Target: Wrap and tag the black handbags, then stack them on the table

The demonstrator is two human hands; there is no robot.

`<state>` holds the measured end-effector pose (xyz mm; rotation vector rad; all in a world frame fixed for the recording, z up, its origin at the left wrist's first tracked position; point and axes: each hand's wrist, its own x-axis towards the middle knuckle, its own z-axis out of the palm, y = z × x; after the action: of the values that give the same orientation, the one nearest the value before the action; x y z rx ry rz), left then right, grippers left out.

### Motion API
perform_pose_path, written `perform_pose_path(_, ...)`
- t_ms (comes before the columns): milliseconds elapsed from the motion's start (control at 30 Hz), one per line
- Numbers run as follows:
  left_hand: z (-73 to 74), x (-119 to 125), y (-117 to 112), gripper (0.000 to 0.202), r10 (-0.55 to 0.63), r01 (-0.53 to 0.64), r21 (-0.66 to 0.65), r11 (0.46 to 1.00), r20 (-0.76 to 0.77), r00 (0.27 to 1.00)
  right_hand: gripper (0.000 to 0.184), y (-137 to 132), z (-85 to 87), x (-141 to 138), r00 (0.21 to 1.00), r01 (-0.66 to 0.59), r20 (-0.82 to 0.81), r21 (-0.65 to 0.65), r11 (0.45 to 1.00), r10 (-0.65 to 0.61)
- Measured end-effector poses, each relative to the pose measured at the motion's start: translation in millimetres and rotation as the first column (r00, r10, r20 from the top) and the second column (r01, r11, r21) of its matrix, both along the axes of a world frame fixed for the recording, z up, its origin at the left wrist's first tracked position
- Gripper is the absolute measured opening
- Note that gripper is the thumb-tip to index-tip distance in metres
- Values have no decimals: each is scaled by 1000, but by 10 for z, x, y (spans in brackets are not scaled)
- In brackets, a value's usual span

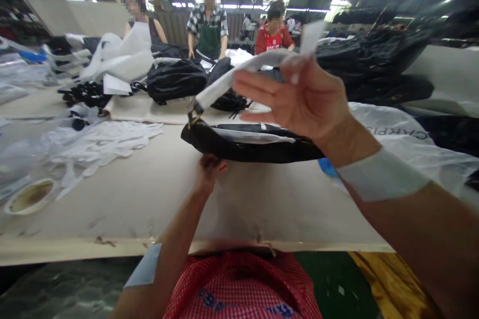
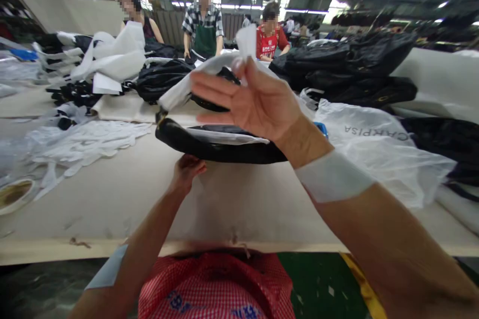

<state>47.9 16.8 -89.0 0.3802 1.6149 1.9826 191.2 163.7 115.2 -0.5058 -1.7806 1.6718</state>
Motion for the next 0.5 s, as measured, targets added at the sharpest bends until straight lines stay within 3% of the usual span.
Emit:
perform_pose_path(67, 34, 33, -21, 37, -38, 37, 39, 999, 19, 999, 50, 121, 18, -375, 993, -87, -83, -56, 995, 82)
perform_pose_path(100, 44, 49, -47, 41, -63, 61, 54, 997, 35, 997, 48, 184, -75, -520, 998, -40, -58, -93, 995, 34)
perform_pose_path(133, 49, 63, -78, 43, -91, 88, 60, 994, 59, 994, 48, 241, -226, -625, 1000, -5, -7, -117, 993, 5)
perform_pose_path(200, 53, 82, -132, 45, -139, 135, 39, 990, 133, 981, 24, 311, -632, -698, 998, 13, 60, -212, 977, 0)
perform_pose_path(333, 46, 117, -171, 49, -238, 248, -11, 969, 245, 940, 26, 262, -1363, -408, 995, -96, 16, -158, 983, 100)
perform_pose_path(500, -109, 388, -232, 40, -403, 417, -32, 908, 201, 893, 31, 179, -1830, -78, 997, -73, 9, -36, 997, 73)
